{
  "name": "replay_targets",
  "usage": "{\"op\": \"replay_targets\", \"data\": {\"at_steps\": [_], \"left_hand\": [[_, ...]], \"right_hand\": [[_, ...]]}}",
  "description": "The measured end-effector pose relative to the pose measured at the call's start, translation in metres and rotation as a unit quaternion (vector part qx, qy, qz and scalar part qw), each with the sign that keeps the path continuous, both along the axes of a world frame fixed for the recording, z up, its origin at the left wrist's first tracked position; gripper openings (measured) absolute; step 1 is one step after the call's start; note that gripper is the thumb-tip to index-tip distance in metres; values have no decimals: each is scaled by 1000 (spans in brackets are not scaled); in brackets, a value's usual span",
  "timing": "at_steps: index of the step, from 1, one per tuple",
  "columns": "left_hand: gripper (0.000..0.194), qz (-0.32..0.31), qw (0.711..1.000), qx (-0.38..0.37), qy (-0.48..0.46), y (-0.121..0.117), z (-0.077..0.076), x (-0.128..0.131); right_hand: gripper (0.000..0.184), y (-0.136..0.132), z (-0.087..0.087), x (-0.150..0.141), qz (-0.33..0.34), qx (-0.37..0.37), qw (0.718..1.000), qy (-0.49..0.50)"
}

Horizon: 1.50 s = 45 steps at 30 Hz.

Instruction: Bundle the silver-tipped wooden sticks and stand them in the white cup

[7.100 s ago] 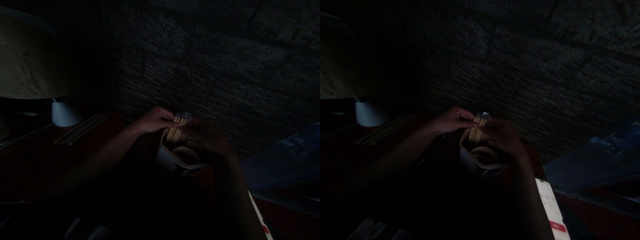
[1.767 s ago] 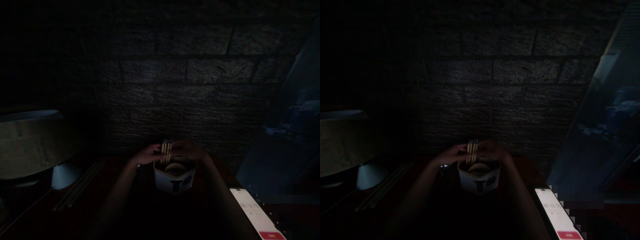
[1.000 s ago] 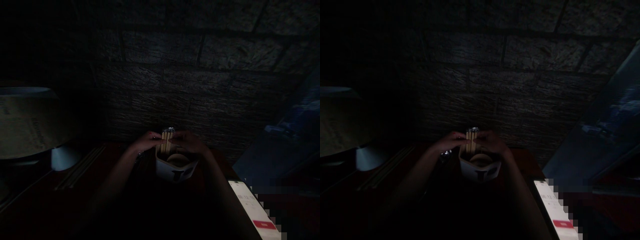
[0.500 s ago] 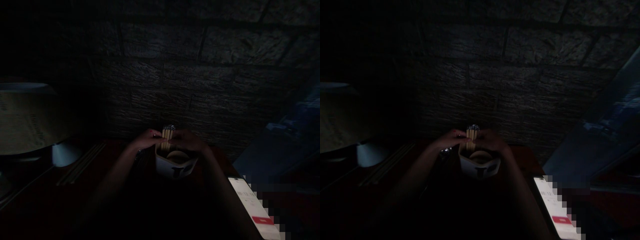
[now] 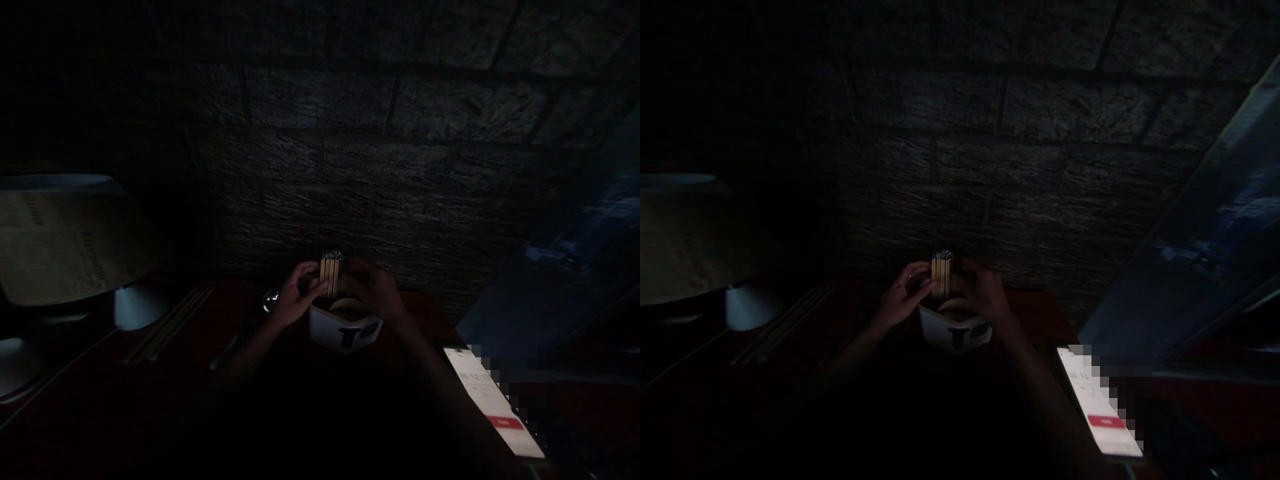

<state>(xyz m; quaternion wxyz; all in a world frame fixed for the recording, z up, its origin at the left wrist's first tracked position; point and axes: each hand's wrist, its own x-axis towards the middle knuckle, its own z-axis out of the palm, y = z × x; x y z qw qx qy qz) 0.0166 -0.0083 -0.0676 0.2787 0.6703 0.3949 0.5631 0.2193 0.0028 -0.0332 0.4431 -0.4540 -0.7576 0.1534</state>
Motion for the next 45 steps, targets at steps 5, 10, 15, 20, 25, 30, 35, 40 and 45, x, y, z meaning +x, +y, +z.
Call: {"op": "replay_targets", "data": {"at_steps": [5, 10, 15, 20, 25, 30, 35, 40, 45], "left_hand": [[28, 58, 980, 142, 125, -26, -35, 1], [44, 53, 961, 166, 215, -29, -43, -2], [46, 54, 957, 180, 221, -29, -41, -3], [44, 58, 962, 168, 209, -31, -42, -1], [45, 58, 965, 159, 201, -32, -41, 0], [37, 65, 966, 154, 198, -34, -40, -2], [30, 70, 979, 135, 135, -27, -35, 0], [53, 50, 996, -65, -33, 3, -7, 5], [48, -19, 994, -108, -8, 23, 23, 2]], "right_hand": [[20, -30, -24, 6, -54, 90, 992, -69], [31, -49, -33, 3, -70, 136, 973, -173], [39, -56, -26, -2, -41, 132, 957, -254], [39, -56, -25, -3, -53, 133, 955, -258], [40, -57, -26, -3, -47, 131, 956, -257], [35, -53, -27, 1, -31, 106, 972, -208], [26, -36, -22, 5, -7, 58, 995, -84], [33, -6, -8, 6, 13, -7, 999, -52], [30, 21, 5, 5, 65, -70, 995, -22]]}}
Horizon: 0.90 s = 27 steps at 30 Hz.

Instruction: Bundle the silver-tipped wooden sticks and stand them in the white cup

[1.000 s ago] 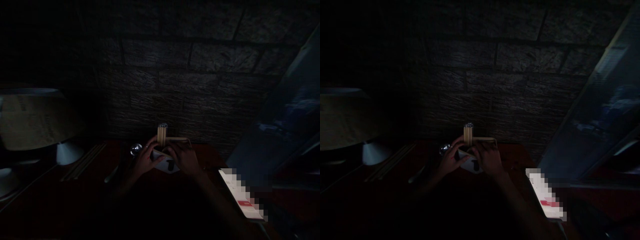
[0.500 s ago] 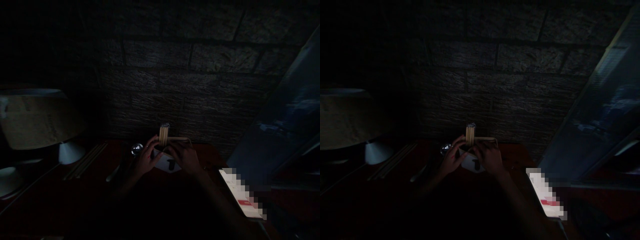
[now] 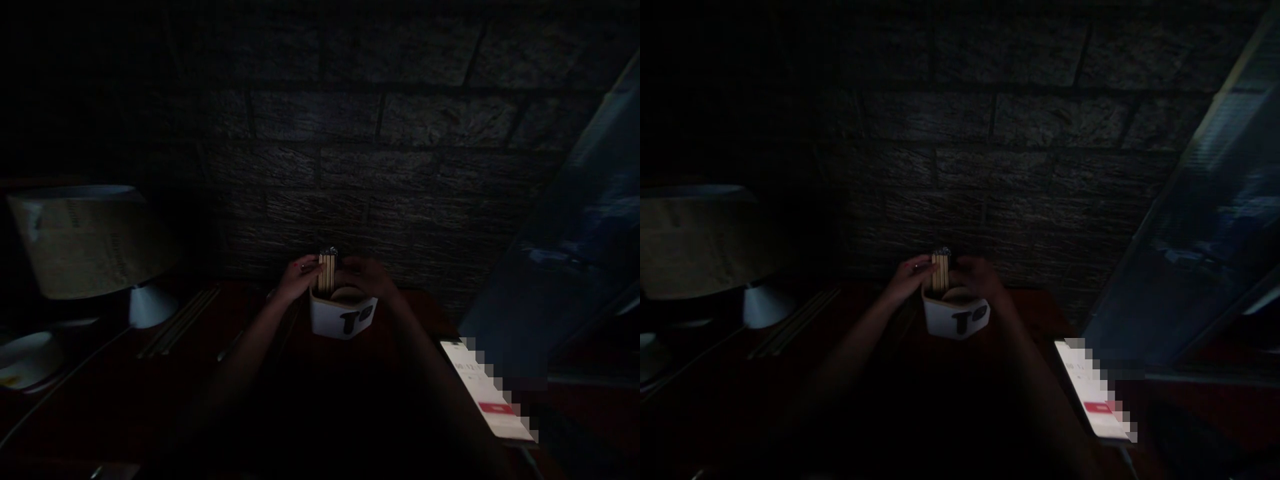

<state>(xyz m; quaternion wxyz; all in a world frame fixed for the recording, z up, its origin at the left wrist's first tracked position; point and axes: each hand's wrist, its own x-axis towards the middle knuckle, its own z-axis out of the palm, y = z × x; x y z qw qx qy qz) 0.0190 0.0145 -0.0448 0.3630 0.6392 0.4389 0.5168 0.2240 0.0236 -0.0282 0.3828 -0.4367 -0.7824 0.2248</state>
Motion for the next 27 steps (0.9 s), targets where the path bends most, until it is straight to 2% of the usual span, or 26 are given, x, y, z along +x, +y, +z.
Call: {"op": "replay_targets", "data": {"at_steps": [4, 7, 9, 12, 17, 22, 27], "left_hand": [[40, -69, 997, -14, 36, 3, 8, -4], [38, -96, 994, -9, 47, 6, 6, -7], [39, -105, 993, 3, 49, 7, 4, -8], [38, -91, 994, 8, 64, 8, 2, -8], [40, -62, 994, -26, 82, 10, -2, -8], [39, -85, 993, -71, 50, 13, 1, -10], [43, -96, 987, -109, 65, 14, 10, -14]], "right_hand": [[33, 8, 7, -2, 79, -25, 996, 25], [30, 11, 9, -3, 130, -40, 990, 33], [29, 12, 8, -5, 141, -47, 988, 36], [26, 13, 6, -8, 127, -44, 990, 35], [26, 13, 2, -12, 83, -21, 996, 21], [27, 14, -2, -14, 56, -10, 998, 20], [20, 17, -3, -16, 70, -9, 997, 40]]}}
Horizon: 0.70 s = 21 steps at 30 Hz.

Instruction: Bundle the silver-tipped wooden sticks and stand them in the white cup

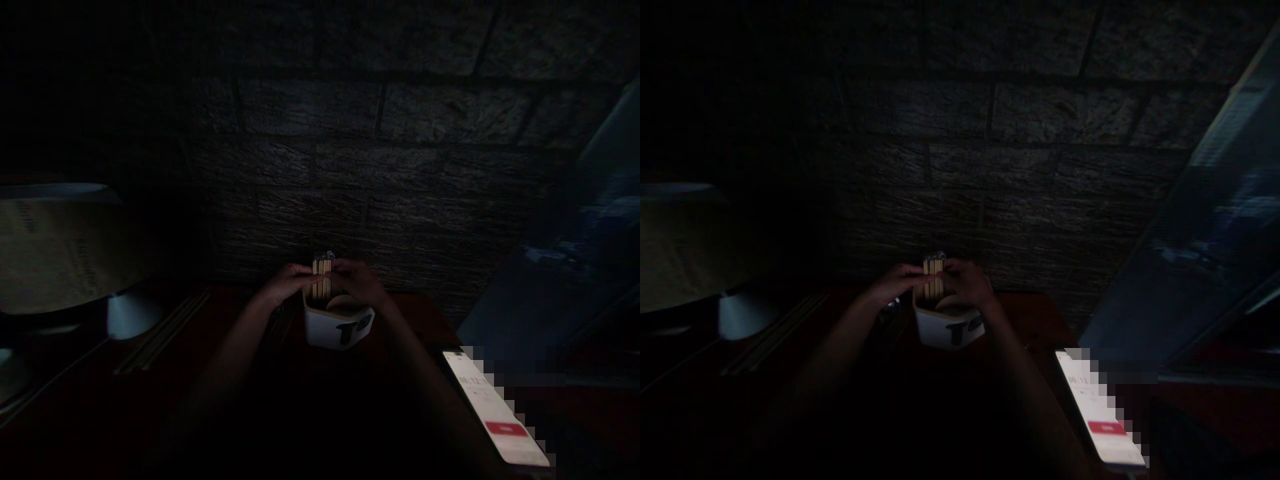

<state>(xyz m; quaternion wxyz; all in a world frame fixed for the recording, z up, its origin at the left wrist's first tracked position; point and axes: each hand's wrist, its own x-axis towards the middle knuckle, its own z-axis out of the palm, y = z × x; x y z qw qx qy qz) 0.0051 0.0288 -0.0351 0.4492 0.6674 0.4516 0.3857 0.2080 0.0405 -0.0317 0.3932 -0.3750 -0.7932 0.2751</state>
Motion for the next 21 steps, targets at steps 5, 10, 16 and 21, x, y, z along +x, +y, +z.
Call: {"op": "replay_targets", "data": {"at_steps": [5, 10, 16, 21], "left_hand": [[44, -57, 998, 26, 7, -2, 13, -6], [34, -17, 998, 58, 19, -2, 22, -12], [29, 2, 996, 86, 36, 0, 15, -9], [27, 19, 994, 108, 24, -1, 14, -6]], "right_hand": [[17, 0, 2, 1, 17, -1, 1000, 15], [18, 0, 1, -1, 12, -15, 1000, 24], [18, 2, -3, -2, 1, -24, 999, 32], [18, -1, -1, -1, 12, -24, 999, 43]]}}
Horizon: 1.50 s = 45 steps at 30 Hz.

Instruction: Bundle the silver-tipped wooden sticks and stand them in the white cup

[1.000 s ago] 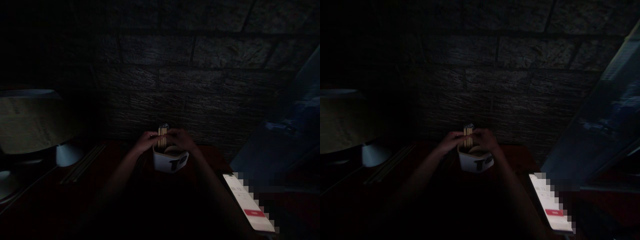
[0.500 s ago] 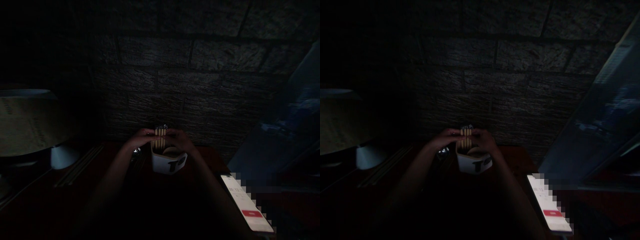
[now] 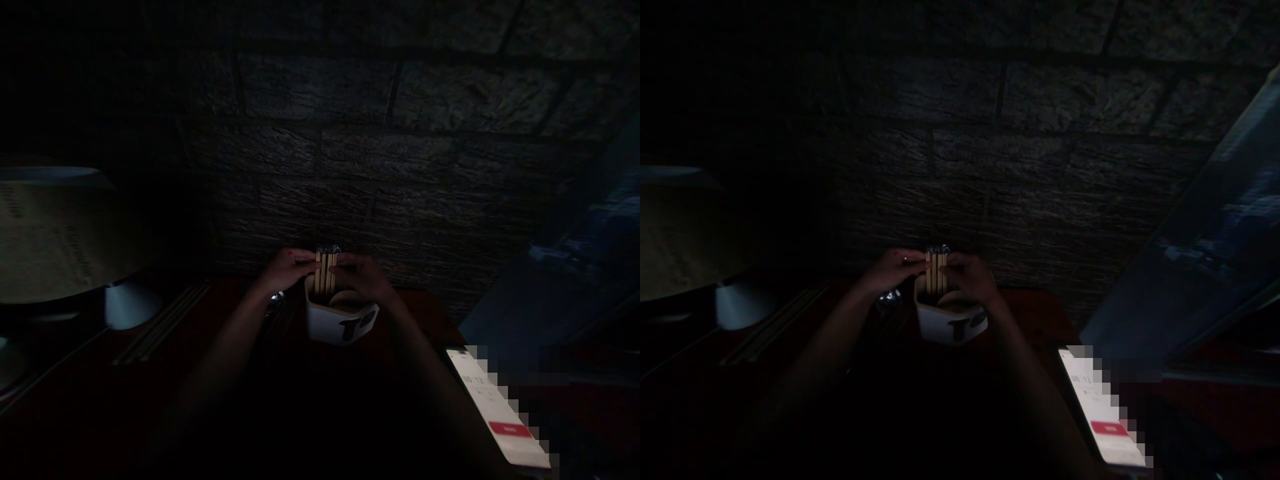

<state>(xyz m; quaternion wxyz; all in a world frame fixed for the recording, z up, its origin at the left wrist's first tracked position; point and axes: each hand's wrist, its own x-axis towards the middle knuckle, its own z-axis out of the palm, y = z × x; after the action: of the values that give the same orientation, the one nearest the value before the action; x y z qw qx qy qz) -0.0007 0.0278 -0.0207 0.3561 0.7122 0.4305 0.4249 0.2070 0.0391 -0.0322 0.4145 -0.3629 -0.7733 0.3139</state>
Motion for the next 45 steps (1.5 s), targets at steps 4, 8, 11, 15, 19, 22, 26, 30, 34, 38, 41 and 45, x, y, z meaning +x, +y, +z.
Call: {"op": "replay_targets", "data": {"at_steps": [4, 8, 11, 15, 19, 22, 26, 30, 34, 38, 41, 45], "left_hand": [[24, 9, 1000, 5, 15, -1, 1, 0], [22, -1, 999, 20, 42, 0, 0, 1], [22, -10, 999, 21, 42, 1, -2, 2], [24, -6, 999, 18, 44, 1, -1, 3], [25, 0, 998, 24, 59, 1, -2, 4], [25, 6, 998, 24, 55, 2, -5, 4], [24, -5, 999, 13, 37, 3, -7, 5], [23, -9, 1000, 11, 22, 3, -6, 6], [20, 16, 1000, 11, 16, 3, -6, 6], [17, 3, 999, 26, 30, 2, -6, 6], [18, -4, 999, 20, 34, 2, -6, 6], [22, -8, 1000, -6, 17, -1, -3, 7]], "right_hand": [[17, -1, 0, -2, -14, -6, 1000, 5], [18, -1, -1, -4, -19, -8, 1000, 5], [16, -1, -1, -4, -17, -5, 1000, -2], [14, -2, -1, -5, -22, 6, 1000, -12], [15, -3, -1, -7, -23, 12, 1000, -17], [15, -5, 2, -7, -22, 17, 999, -22], [14, -7, 4, -7, -23, 13, 999, -31], [13, -5, 2, -7, -28, 12, 999, -26], [14, -5, 2, -7, -23, 8, 999, -26], [17, -7, 3, -6, -9, 11, 1000, -23], [20, -5, 2, -4, -3, 7, 1000, -25], [25, 1, -2, 2, -5, 7, 999, -37]]}}
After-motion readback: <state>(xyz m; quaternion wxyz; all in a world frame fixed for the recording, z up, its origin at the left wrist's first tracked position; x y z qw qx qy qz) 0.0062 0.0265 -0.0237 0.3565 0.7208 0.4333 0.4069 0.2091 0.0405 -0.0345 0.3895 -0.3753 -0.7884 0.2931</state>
